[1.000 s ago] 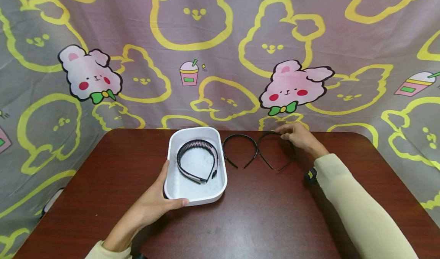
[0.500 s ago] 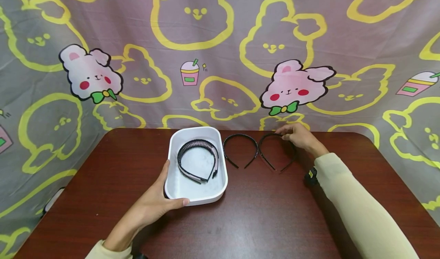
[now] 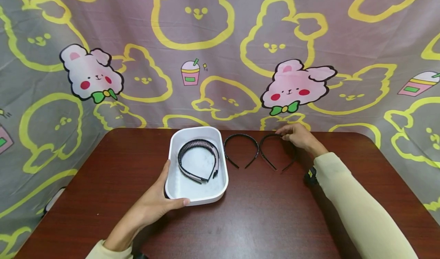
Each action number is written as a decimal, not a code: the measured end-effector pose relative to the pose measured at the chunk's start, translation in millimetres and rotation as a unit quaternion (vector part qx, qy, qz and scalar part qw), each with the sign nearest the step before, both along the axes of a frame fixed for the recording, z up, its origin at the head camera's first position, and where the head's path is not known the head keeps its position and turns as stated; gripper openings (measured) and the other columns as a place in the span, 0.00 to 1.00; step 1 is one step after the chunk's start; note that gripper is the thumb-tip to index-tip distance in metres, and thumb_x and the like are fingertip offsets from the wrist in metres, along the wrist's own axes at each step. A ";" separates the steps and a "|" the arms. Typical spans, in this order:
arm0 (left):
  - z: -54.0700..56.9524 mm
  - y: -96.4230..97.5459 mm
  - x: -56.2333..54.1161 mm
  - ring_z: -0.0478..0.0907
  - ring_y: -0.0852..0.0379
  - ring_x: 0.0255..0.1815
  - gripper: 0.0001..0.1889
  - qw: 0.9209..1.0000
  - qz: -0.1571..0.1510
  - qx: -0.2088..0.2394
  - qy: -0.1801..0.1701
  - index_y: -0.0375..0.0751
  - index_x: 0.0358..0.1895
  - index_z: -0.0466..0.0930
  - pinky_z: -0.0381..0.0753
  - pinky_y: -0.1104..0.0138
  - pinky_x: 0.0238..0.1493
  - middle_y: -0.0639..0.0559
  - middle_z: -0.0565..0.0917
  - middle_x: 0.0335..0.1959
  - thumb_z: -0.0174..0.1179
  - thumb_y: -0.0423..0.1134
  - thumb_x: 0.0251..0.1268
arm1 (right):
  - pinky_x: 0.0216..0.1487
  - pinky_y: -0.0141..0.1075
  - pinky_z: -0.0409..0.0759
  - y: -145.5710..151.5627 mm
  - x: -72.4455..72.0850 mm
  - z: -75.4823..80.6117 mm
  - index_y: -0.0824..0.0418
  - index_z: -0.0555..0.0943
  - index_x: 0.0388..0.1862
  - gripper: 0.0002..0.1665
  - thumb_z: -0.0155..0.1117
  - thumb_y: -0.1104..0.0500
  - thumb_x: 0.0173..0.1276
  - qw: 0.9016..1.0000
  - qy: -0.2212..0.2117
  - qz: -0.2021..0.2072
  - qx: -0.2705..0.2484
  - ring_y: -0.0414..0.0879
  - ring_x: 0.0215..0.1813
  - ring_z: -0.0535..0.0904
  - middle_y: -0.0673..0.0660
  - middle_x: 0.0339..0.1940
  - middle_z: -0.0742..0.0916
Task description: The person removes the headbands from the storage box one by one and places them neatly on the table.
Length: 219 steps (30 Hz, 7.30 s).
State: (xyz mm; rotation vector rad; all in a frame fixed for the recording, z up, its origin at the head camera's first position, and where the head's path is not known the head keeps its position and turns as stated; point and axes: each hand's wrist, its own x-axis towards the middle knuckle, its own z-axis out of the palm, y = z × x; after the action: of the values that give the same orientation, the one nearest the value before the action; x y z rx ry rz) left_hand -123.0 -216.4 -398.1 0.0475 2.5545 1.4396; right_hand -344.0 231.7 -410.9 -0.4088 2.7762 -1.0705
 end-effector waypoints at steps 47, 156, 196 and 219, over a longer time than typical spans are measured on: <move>0.3 -0.6 -0.5 0.50 0.37 0.85 0.72 1.000 -0.002 -0.012 0.004 0.47 0.87 0.27 0.50 0.41 0.81 0.39 0.45 0.88 0.81 0.49 0.53 | 0.44 0.39 0.76 -4.1 -6.8 -4.3 0.67 0.89 0.53 0.16 0.60 0.72 0.72 0.998 0.032 0.001 0.048 0.58 0.49 0.82 0.67 0.48 0.89; -0.2 -0.3 0.3 0.50 0.37 0.85 0.72 1.000 -0.001 -0.008 0.005 0.46 0.87 0.27 0.49 0.41 0.81 0.38 0.45 0.88 0.81 0.49 0.53 | 0.48 0.42 0.77 -61.6 25.4 43.0 0.69 0.86 0.55 0.13 0.61 0.69 0.76 0.994 0.096 0.054 0.004 0.55 0.48 0.82 0.64 0.45 0.87; 0.8 -0.9 0.4 0.52 0.36 0.84 0.72 1.000 0.000 -0.012 0.005 0.46 0.87 0.28 0.50 0.41 0.81 0.37 0.46 0.87 0.81 0.50 0.53 | 0.59 0.49 0.83 -160.2 53.4 53.0 0.67 0.87 0.55 0.15 0.68 0.69 0.69 0.973 0.139 0.148 -0.114 0.53 0.49 0.87 0.63 0.47 0.91; 0.2 -1.0 -1.1 0.50 0.37 0.85 0.72 1.000 0.001 -0.007 -0.004 0.46 0.87 0.27 0.49 0.42 0.82 0.39 0.45 0.88 0.80 0.51 0.53 | 0.51 0.40 0.85 -208.8 46.7 33.4 0.69 0.86 0.55 0.16 0.68 0.70 0.70 0.964 0.132 0.200 -0.114 0.54 0.51 0.87 0.65 0.52 0.90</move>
State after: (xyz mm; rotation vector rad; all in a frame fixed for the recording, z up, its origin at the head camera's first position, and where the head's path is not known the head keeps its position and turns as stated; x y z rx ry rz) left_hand -124.1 -217.4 -397.9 0.0356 2.5589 1.4186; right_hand -297.2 22.9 -377.5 -1.1626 2.6095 -1.3059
